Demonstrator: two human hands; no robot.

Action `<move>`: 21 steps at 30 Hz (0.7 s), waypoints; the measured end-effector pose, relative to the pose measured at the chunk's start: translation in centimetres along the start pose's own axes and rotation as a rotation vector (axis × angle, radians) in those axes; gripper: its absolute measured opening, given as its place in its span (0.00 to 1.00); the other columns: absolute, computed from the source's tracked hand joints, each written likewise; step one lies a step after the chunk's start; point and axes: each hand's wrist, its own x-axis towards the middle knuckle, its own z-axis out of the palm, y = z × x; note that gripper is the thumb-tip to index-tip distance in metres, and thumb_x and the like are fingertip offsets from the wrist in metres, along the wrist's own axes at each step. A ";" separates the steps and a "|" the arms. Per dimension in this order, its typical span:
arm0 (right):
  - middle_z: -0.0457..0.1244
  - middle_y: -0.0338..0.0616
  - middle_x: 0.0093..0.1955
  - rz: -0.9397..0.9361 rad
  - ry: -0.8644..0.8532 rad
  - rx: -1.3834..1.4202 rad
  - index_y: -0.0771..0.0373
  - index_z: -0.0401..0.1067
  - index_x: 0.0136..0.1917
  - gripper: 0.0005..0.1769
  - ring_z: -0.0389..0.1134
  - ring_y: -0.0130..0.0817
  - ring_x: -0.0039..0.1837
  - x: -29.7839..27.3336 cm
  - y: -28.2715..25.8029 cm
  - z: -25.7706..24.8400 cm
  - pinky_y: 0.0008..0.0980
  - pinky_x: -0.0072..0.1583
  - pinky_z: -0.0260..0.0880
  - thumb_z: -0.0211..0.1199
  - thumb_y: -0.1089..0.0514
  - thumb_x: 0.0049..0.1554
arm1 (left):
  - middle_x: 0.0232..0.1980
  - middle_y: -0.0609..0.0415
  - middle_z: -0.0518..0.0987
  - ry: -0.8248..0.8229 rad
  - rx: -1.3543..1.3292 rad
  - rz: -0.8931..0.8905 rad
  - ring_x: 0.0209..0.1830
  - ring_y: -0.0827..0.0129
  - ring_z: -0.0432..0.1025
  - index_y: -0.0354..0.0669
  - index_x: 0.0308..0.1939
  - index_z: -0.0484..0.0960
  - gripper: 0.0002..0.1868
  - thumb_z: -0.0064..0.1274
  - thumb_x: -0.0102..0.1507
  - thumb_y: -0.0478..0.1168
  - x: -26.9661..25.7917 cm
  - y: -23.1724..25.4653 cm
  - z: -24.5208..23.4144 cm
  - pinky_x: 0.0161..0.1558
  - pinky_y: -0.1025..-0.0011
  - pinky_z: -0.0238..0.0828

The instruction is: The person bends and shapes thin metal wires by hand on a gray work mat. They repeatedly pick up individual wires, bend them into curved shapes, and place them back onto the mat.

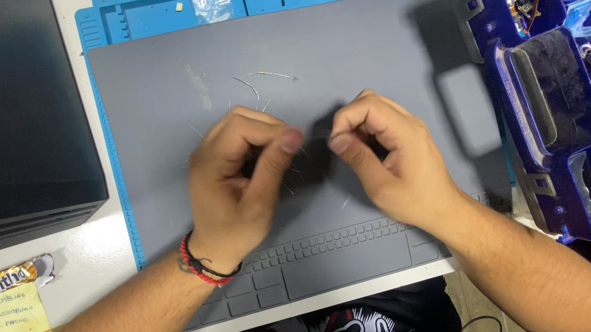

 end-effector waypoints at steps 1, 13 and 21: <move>0.59 0.35 0.40 0.020 0.028 0.030 0.56 0.67 0.45 0.05 0.58 0.28 0.42 0.0 0.2 0.0 0.29 0.49 0.58 0.56 0.63 0.65 | 0.35 0.58 0.77 0.040 -0.008 -0.005 0.35 0.71 0.70 0.45 0.35 0.76 0.08 0.51 0.70 0.36 0.1 0.0 -0.1 0.42 0.72 0.66; 0.61 0.42 0.46 -0.048 0.084 0.124 0.61 0.71 0.47 0.02 0.61 0.28 0.45 0.0 -0.1 0.4 0.25 0.49 0.63 0.63 0.64 0.62 | 0.34 0.61 0.77 0.004 -0.046 -0.062 0.34 0.74 0.69 0.47 0.34 0.76 0.08 0.53 0.70 0.38 -0.1 -0.2 0.3 0.42 0.75 0.65; 0.60 0.40 0.44 -0.108 0.029 -0.004 0.59 0.66 0.47 0.04 0.59 0.33 0.47 0.2 -0.3 0.1 0.30 0.50 0.61 0.54 0.63 0.65 | 0.37 0.59 0.78 -0.067 -0.061 -0.041 0.37 0.72 0.71 0.46 0.37 0.78 0.06 0.52 0.70 0.37 0.1 0.0 0.2 0.44 0.73 0.68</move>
